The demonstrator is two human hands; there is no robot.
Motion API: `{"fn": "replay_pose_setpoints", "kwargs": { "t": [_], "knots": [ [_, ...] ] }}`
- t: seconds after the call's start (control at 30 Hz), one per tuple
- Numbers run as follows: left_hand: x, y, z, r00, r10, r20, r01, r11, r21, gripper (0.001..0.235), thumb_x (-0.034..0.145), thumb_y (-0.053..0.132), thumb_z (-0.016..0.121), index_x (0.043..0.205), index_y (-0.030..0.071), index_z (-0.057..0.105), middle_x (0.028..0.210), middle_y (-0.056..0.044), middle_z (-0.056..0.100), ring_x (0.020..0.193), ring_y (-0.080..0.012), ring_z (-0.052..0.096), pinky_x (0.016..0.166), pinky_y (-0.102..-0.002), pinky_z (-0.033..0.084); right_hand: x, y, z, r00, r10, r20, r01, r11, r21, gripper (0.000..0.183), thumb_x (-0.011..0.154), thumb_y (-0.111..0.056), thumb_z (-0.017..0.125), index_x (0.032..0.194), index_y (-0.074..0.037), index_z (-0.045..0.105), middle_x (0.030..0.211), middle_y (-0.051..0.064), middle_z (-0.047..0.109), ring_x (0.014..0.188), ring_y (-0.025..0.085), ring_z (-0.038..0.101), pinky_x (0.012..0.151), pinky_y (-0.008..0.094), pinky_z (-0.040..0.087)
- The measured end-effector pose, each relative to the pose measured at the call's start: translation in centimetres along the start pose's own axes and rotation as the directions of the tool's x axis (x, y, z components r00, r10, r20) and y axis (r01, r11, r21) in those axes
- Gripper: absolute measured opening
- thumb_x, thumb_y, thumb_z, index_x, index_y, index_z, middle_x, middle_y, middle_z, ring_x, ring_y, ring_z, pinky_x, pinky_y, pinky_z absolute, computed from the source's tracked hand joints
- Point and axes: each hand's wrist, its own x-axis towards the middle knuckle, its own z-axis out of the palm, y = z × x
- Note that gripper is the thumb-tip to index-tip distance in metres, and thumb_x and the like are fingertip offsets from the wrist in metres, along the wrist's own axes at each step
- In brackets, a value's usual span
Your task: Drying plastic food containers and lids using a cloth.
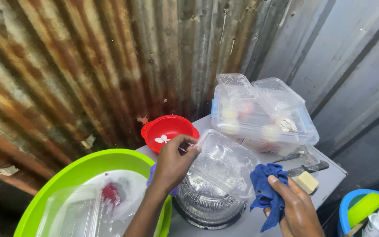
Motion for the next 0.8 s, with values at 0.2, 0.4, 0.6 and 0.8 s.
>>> {"fn": "replay_pose_setpoints", "kwargs": {
  "t": [0.2,0.4,0.6,0.8],
  "knots": [
    [-2.3,0.5,0.2,0.992,0.005,0.124,0.056,0.876,-0.479,0.024,0.098,0.011,0.087,0.093,0.007,0.064,0.077,-0.006,0.06,0.052,-0.0133,0.054,0.044,-0.03,0.049,-2.1,-3.2,1.3,0.998,-0.048,0.032,0.051,0.993,-0.107,0.046,0.112,-0.025,0.066,0.153,-0.005,0.067,0.111,0.015,0.059,0.085,0.029,0.05,0.069,0.05,0.039],
    [-5.9,4.1,-0.4,0.981,0.065,0.183,-0.031,0.982,-0.187,0.027,0.091,0.008,0.078,0.114,0.019,0.068,0.079,0.004,0.061,0.07,-0.0095,0.055,0.071,-0.029,0.049,-2.7,-4.4,1.1,0.995,-0.095,0.035,0.095,0.995,0.006,0.057,0.108,-0.023,0.064,0.161,-0.003,0.064,0.133,0.013,0.074,0.107,0.025,0.065,0.078,0.045,0.045],
    [-7.9,5.6,-0.4,0.94,0.246,0.237,-0.278,0.954,0.11,0.054,0.091,0.019,0.069,0.141,0.037,0.066,0.121,0.003,0.063,0.079,-0.0138,0.068,0.087,-0.038,0.057,-0.3,-2.5,-1.4,0.989,-0.132,0.071,0.123,0.984,0.127,0.042,0.115,-0.035,0.061,0.142,-0.005,0.071,0.111,0.015,0.07,0.089,0.029,0.063,0.073,0.046,0.049],
    [-7.9,2.9,0.5,0.844,0.509,0.17,-0.495,0.861,-0.116,0.059,0.082,-0.006,0.045,0.124,0.009,0.084,0.115,-0.007,0.057,0.109,-0.0238,0.063,0.096,-0.037,0.051,-1.6,-3.3,-2.7,0.978,-0.172,0.122,0.13,0.947,0.293,0.061,0.119,-0.047,0.045,0.162,-0.008,0.066,0.15,0.015,0.077,0.129,0.029,0.072,0.079,0.041,0.043]
  ]
}}
